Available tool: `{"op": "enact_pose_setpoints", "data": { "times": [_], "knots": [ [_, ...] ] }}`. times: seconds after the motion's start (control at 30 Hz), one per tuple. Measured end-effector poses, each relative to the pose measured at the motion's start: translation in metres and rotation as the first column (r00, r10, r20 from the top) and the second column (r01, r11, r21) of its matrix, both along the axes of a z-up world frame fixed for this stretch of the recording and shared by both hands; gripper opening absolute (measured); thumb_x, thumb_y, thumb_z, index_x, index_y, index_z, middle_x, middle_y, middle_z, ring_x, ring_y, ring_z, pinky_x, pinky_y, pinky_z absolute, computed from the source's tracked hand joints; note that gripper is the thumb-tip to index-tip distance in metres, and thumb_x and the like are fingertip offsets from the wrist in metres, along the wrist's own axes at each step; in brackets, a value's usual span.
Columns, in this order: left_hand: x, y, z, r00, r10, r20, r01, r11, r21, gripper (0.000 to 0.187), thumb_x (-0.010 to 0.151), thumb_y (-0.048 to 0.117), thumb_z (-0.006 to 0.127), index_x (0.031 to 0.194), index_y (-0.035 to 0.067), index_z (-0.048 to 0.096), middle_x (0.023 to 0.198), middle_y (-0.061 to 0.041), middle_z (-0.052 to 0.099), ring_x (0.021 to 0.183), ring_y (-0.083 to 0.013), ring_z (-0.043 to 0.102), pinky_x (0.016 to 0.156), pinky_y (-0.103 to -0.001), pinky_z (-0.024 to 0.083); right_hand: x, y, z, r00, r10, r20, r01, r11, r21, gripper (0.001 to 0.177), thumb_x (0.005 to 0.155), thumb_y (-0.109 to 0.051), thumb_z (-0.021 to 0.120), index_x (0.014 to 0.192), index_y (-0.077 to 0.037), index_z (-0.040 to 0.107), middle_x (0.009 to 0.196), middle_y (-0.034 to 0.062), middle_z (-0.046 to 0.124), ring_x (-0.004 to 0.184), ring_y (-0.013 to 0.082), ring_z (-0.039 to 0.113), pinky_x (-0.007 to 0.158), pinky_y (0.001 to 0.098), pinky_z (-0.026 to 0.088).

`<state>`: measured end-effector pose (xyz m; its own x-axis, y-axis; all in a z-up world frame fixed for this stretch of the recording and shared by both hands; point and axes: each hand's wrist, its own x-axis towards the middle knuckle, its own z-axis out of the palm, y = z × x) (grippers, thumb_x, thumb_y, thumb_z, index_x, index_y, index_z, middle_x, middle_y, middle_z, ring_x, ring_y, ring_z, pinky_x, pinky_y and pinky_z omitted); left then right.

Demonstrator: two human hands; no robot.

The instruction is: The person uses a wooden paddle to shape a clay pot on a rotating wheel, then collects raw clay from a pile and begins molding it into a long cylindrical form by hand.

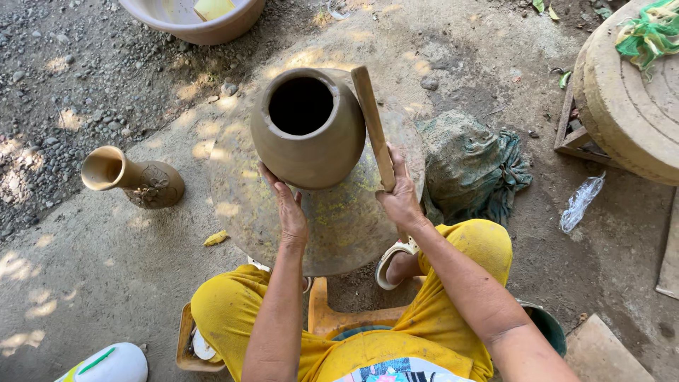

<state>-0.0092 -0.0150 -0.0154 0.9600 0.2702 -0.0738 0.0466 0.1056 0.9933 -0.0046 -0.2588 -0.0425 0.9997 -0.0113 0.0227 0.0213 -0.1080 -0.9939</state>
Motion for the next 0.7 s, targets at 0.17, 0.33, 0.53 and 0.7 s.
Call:
{"op": "enact_pose_setpoints", "data": {
  "times": [0.17,0.33,0.53,0.7],
  "knots": [
    [-0.004,-0.017,-0.002,0.997,0.045,0.063,-0.043,0.999,-0.03,0.105,0.081,0.092,0.031,0.162,0.04,-0.012,0.175,-0.001,-0.013,0.16,-0.0333,-0.004,0.12,-0.067,0.009,0.008,0.002,-0.028,0.981,0.007,-0.192,0.056,0.944,0.324,0.093,0.084,0.016,0.065,0.163,-0.017,0.029,0.12,0.0169,0.061,0.091,0.0161,0.064,0.074,0.0285,0.057],
    [-0.015,-0.033,-0.011,0.968,0.105,0.23,-0.106,0.994,-0.01,0.1,0.097,0.082,0.041,0.165,0.028,-0.01,0.177,-0.004,-0.014,0.165,-0.0316,-0.01,0.132,-0.056,0.003,0.002,0.009,0.01,0.994,-0.008,-0.111,0.0,0.997,-0.076,0.106,0.072,0.017,0.065,0.16,-0.024,0.023,0.15,0.0067,0.044,0.093,0.0164,0.062,0.074,0.0286,0.056],
    [0.008,0.003,-0.012,0.922,0.357,0.153,-0.36,0.933,-0.003,0.1,0.095,0.082,0.028,0.168,0.023,-0.006,0.176,-0.008,-0.003,0.161,-0.0297,0.008,0.127,-0.048,0.013,-0.006,0.017,0.019,0.952,-0.116,0.283,0.184,0.957,-0.225,0.101,0.081,0.013,0.068,0.164,-0.019,0.02,0.139,0.0131,0.044,0.113,0.0227,0.057,0.078,0.0276,0.061],
    [0.015,-0.012,-0.008,0.961,0.162,0.223,-0.134,0.982,-0.137,0.101,0.094,0.08,0.035,0.167,0.022,-0.003,0.175,-0.007,0.002,0.161,-0.0293,0.01,0.128,-0.049,0.012,0.004,0.012,-0.021,0.997,-0.046,0.062,0.042,0.997,0.069,0.1,0.079,0.016,0.069,0.166,-0.01,0.027,0.125,0.0157,0.051,0.106,0.0215,0.056,0.084,0.0309,0.052]
  ]
}}
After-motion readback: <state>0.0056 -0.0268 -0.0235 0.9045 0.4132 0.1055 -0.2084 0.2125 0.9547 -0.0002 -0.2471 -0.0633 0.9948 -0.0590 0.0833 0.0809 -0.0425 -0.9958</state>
